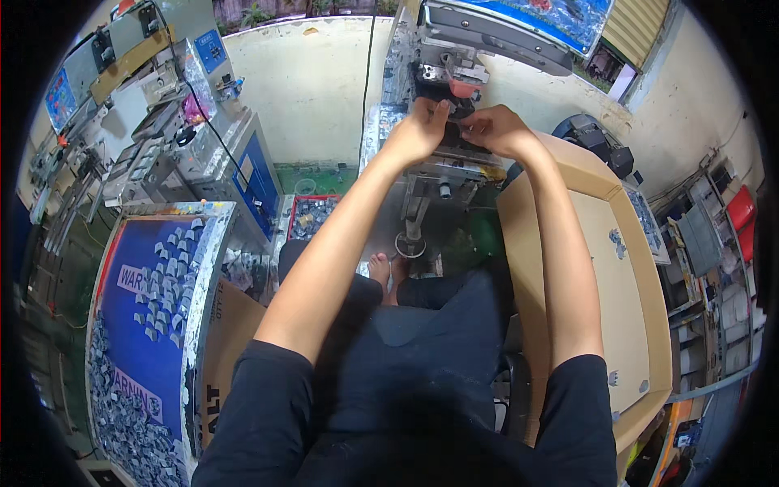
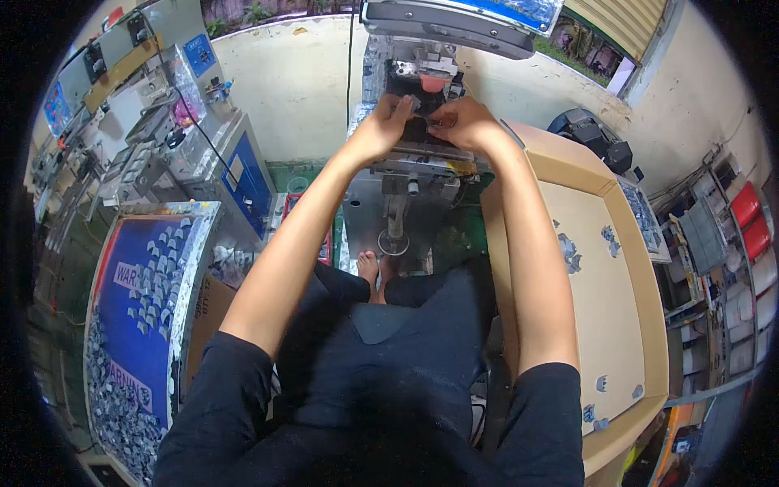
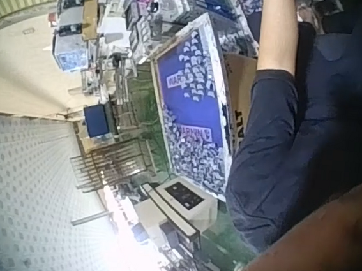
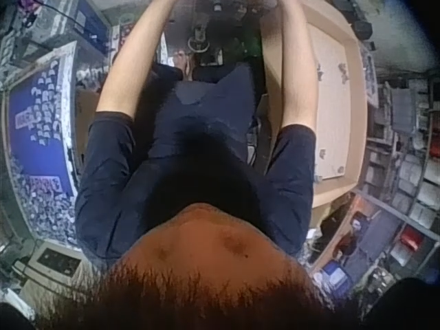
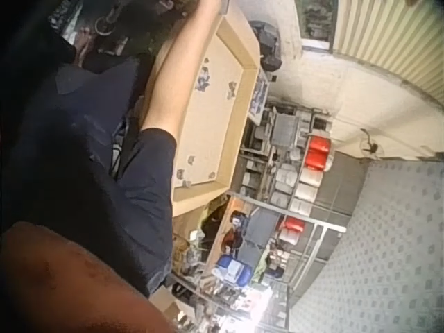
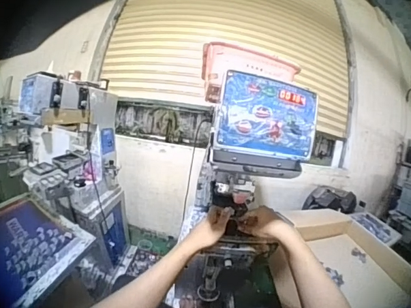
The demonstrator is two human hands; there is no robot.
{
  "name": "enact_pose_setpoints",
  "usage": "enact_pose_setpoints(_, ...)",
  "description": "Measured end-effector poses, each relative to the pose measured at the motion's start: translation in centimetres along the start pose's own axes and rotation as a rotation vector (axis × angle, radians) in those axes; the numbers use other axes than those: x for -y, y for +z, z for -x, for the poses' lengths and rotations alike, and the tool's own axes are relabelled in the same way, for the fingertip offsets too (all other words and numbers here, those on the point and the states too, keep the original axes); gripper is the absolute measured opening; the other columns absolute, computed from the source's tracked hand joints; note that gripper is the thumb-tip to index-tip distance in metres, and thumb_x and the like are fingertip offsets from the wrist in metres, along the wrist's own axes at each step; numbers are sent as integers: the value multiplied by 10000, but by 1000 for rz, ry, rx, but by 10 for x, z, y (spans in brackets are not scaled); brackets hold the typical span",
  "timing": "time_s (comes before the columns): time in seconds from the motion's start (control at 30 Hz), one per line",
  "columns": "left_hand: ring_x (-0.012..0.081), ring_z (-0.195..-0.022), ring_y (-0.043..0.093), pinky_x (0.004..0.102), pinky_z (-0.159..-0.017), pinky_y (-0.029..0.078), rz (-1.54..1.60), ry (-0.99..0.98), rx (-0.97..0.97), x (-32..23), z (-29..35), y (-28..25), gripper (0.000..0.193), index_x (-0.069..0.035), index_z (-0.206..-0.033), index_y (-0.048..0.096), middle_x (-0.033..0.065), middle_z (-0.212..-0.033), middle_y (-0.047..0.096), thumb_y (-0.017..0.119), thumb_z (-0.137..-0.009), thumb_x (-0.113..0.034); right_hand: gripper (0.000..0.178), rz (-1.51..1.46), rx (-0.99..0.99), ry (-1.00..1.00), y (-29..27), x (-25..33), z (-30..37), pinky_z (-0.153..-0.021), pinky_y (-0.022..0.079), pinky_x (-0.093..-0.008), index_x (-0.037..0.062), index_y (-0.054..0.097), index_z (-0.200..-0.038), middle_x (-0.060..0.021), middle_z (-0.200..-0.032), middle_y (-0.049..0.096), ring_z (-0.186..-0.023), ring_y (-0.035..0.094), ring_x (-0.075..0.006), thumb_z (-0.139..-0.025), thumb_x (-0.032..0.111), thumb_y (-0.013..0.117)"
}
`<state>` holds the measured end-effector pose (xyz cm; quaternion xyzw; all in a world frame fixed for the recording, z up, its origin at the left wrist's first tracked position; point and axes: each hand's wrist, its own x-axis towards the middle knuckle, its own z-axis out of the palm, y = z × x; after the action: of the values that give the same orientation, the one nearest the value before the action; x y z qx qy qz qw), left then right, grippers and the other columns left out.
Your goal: Using a pad printing machine to apply lock/unlock icons onto small plastic components.
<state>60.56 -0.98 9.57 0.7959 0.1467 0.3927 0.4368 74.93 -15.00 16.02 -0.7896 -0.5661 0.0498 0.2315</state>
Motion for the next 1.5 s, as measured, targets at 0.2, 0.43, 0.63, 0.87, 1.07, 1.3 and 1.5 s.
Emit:
enact_pose_setpoints(0.2,497,-1073,654,506,-931,499,8,-81,-14,-5,-1,1,588,-12,-1179,575,319,-1041,696,462,-1016,-566,302,77,27,4,-6,13,-3,-748,552,-353,33,766,-1107,-141,-952,764,-838,688,-201,-843,174,799)
enact_pose_setpoints(0.43,462,-1080,671,478,-938,501,37,-78,-16,-7,1,-4,610,29,-1224,531,291,-1053,711,425,-1041,-544,405,-207,-12,81,2,6,11,-832,525,-305,54,745,-1218,-115,-1046,768,-943,691,-183,-860,236,799)
enact_pose_setpoints(0.63,418,-1027,700,455,-905,513,102,3,-15,-11,6,-6,583,36,-1231,471,229,-1016,747,390,-1067,-518,750,-145,-289,-71,31,-21,32,-1085,443,-412,-19,607,-1366,-249,-1393,586,-1302,567,-342,-827,457,819)
enact_pose_setpoints(0.87,381,-983,716,437,-878,520,110,-14,-73,-13,7,-14,571,48,-1221,433,216,-977,751,349,-1084,-500,807,-418,-279,31,59,-33,29,-1105,419,-386,-6,572,-1382,-203,-1388,585,-1288,563,-315,-801,485,840)
enact_pose_setpoints(1.07,360,-930,716,429,-855,523,128,3,-87,-10,7,-16,559,51,-1226,432,212,-976,742,336,-1089,-483,790,-450,-291,61,58,-21,37,-1086,431,-371,-3,581,-1361,-177,-1356,598,-1274,568,-288,-790,469,856)
enact_pose_setpoints(1.3,333,-879,711,417,-824,524,135,15,-95,-6,6,-16,581,65,-1219,436,223,-968,739,354,-1086,-495,808,-391,-286,64,60,-25,33,-1032,455,-325,-49,514,-1411,-158,-1299,629,-1210,587,-227,-841,425,837)
enact_pose_setpoints(1.5,327,-898,713,408,-829,524,151,-23,-76,-10,8,-16,590,66,-1207,449,222,-957,740,371,-1081,-504,744,-478,-283,43,63,-32,32,-996,469,-307,-19,544,-1394,-126,-1278,633,-1160,598,-200,-846,384,844)
